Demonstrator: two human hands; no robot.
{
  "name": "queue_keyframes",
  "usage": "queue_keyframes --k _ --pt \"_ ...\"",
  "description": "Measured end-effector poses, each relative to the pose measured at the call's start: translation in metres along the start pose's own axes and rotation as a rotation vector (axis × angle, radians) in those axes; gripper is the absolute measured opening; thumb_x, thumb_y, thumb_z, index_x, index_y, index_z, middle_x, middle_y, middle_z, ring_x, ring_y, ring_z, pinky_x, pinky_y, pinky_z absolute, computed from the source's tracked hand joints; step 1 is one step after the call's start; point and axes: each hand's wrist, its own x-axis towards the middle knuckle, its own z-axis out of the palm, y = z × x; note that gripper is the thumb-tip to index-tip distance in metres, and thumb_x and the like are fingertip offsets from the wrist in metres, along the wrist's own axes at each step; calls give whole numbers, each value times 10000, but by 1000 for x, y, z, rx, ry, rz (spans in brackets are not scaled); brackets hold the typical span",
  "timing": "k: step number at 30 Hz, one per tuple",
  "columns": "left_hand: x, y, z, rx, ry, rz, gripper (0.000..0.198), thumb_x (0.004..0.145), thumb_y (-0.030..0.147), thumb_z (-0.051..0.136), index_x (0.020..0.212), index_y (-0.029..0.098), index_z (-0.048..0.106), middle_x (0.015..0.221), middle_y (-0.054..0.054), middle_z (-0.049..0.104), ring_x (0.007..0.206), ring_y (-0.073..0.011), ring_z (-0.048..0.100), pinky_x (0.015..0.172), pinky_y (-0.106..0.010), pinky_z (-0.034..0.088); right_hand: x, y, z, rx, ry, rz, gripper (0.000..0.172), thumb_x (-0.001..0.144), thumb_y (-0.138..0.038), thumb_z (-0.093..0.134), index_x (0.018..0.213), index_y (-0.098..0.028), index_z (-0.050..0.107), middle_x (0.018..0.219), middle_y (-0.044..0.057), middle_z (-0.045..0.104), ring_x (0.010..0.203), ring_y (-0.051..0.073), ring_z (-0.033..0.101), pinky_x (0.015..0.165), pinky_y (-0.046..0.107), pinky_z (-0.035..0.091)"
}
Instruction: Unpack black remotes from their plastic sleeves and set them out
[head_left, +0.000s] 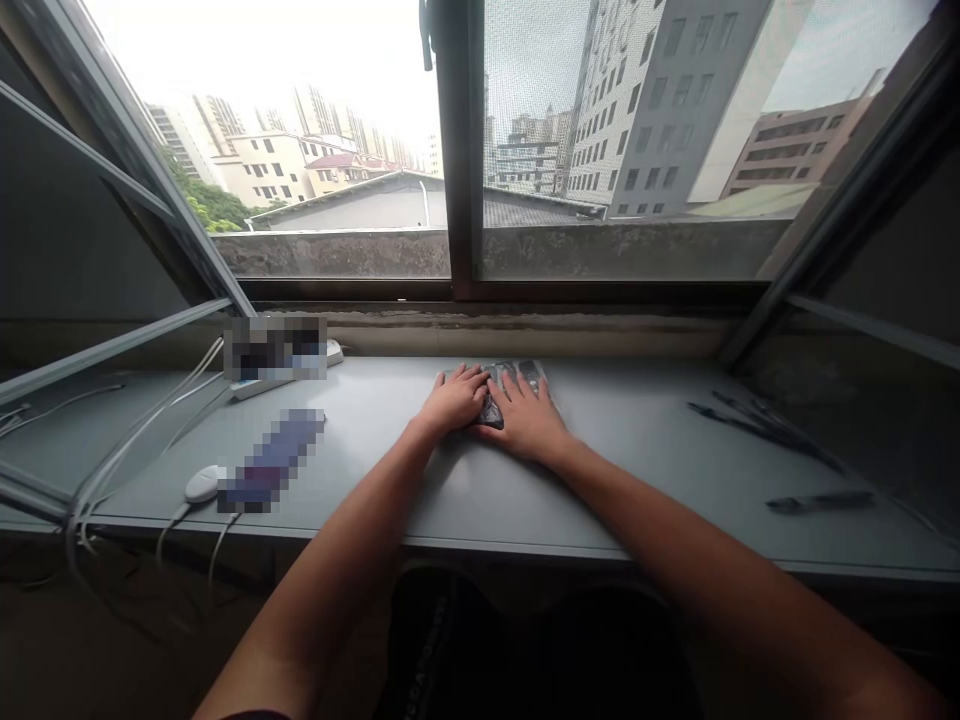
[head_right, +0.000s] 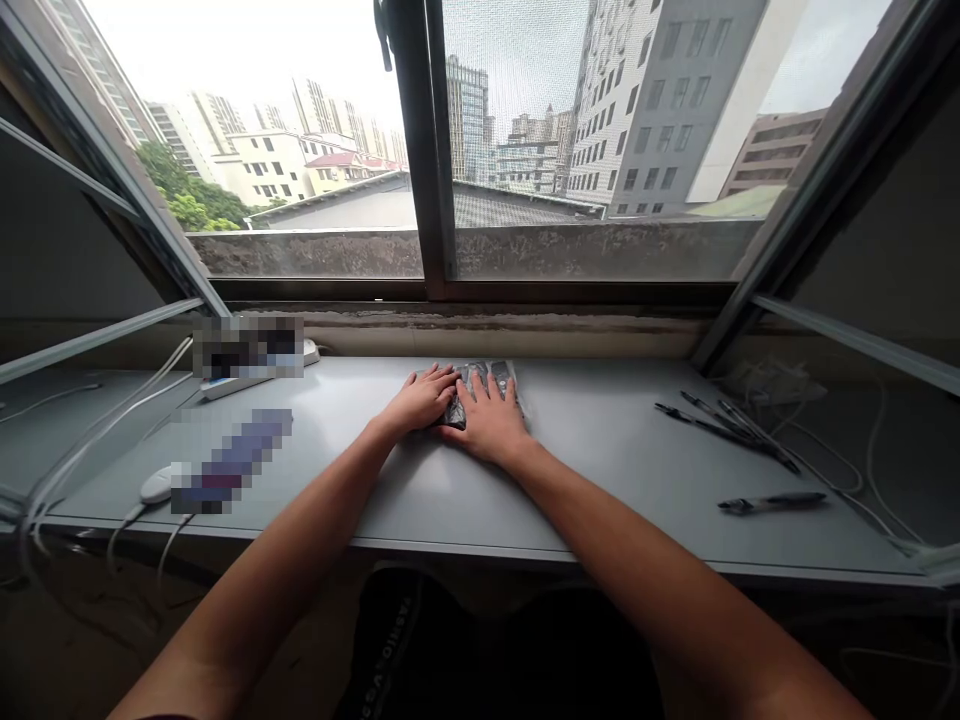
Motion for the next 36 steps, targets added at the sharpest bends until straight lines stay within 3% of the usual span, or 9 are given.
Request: queue_keyframes --k 8,10,15,18,21,24,29,33,36 --pt "1 14 -6 439 -192 -9 614 1138 371 298 1722 285 469 1850 -86 317 1736 -353 229 1353 -731 126 4 3 -9 -14 -79 10 1076 1043 -883 398 1816 -146 268 1870 223 194 1740 448 172 1367 699 106" --pt "0 16 -5 506 -190 3 635 1143 376 257 1743 266 431 1852 -91 311 1731 -345 244 1350 -729 157 4 4 -10 -17 -79 6 1072 1044 -879 408 1822 -158 252 1873 216 191 1738 443 183 1368 687 114" --pt "-1 18 -2 507 -123 25 594 1135 347 316 1687 250 512 1819 -109 390 1693 -360 331 1334 -720 223 1 8 -12 25 -35 -28 1055 1036 -869 457 1803 -158 317 1849 216 282 1711 453 261 1361 677 156" --pt "1 21 -4 463 -27 37 509 1110 274 387 1538 230 660 1687 -138 580 1537 -340 552 1278 -578 394 0 13 -17 95 102 -58 954 1036 -831 516 1711 -157 505 1771 200 460 1609 433 446 1348 606 255" --pt "3 25 -8 450 144 58 420 1105 264 444 1385 193 748 1454 -168 736 1295 -317 706 1129 -443 511 4 24 -23 163 291 -39 670 1124 -624 488 1558 -145 663 1601 180 652 1449 370 589 1276 481 389" --pt "4 28 -10 482 286 107 339 1103 292 507 1256 196 794 1281 -161 780 1206 -323 716 1066 -429 512 8 42 -24 129 382 147 504 1092 -330 504 1503 -100 682 1484 209 701 1347 384 618 1205 474 444" --pt "5 25 -13 425 308 163 295 1108 301 530 1079 235 817 1114 -123 783 1030 -288 723 918 -397 520 16 67 -11 212 226 338 665 978 -359 668 1593 -116 594 1518 231 645 1381 399 621 1178 439 477" --pt "4 22 -14 401 312 151 273 1098 290 553 1043 245 816 1092 -113 783 985 -274 718 864 -378 501 24 75 -12 343 147 439 756 926 -375 763 1612 -126 564 1466 222 713 1352 373 680 1111 392 520" --pt "4 21 -15 382 340 160 274 1097 300 556 1015 243 812 1091 -111 792 955 -269 718 827 -373 481 28 82 -28 416 49 529 606 884 -385 841 1418 -132 708 1304 202 790 1174 344 756 938 347 562"
